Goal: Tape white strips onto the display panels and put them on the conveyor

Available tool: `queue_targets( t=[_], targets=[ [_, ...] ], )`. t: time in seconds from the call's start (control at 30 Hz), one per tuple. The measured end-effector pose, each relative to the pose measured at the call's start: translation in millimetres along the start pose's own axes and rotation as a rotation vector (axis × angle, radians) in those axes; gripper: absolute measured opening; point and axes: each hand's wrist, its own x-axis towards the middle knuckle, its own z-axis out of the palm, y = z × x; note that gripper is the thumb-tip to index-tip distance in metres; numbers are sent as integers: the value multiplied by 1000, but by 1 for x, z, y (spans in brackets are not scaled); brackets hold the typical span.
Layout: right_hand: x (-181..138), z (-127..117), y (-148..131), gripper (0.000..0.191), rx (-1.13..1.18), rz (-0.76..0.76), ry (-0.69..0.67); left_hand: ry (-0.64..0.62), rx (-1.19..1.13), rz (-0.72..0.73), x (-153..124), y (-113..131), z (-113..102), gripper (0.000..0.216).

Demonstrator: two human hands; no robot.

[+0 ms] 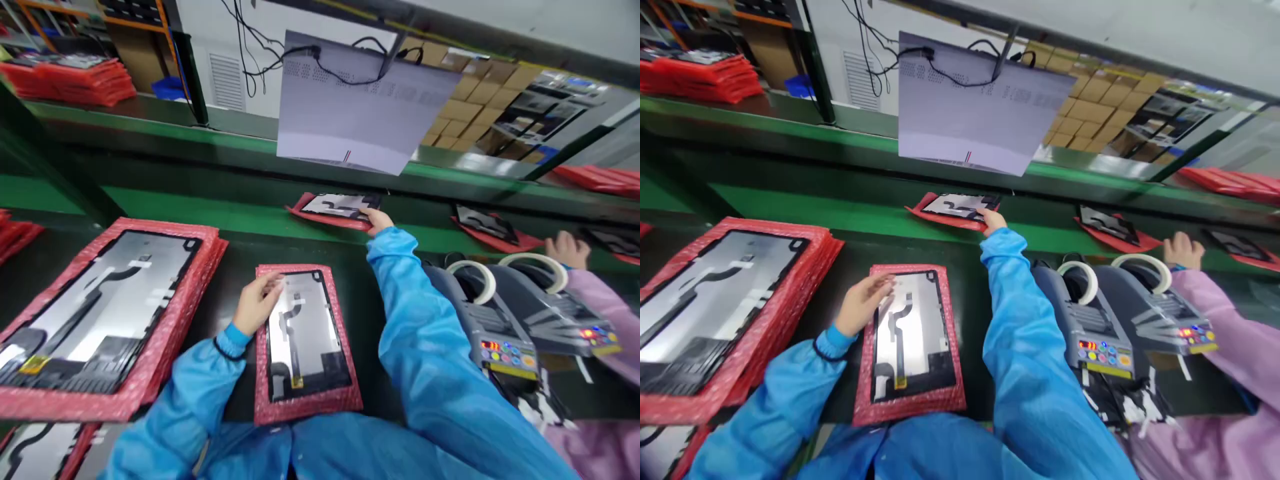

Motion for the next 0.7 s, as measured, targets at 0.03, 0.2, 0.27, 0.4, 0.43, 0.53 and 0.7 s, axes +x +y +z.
queue_targets(
  t=[0.03,0.2,0.27,0.4,0.43,0.53,0.7],
  targets=[
    [-18,4,-2,7,29,36,20,-8,-148,-144,5,6,6,45],
    [-145,4,-5,19,315,113,147,22,-650,-478,25,46,34,47],
    [-204,-3,-4,24,407,84,118,132,-731,-496,25,54,38,36],
    [-299,-19,0,38,402,83,-2,253,-784,-514,8,48,34,27],
    [-314,-24,1,41,400,98,-30,214,-785,-503,3,45,31,26],
    [-333,-42,6,49,441,119,-92,94,-768,-467,-12,38,23,26],
    [-314,-70,16,59,514,300,-116,-2,-711,-432,-25,37,12,27]
  ],
)
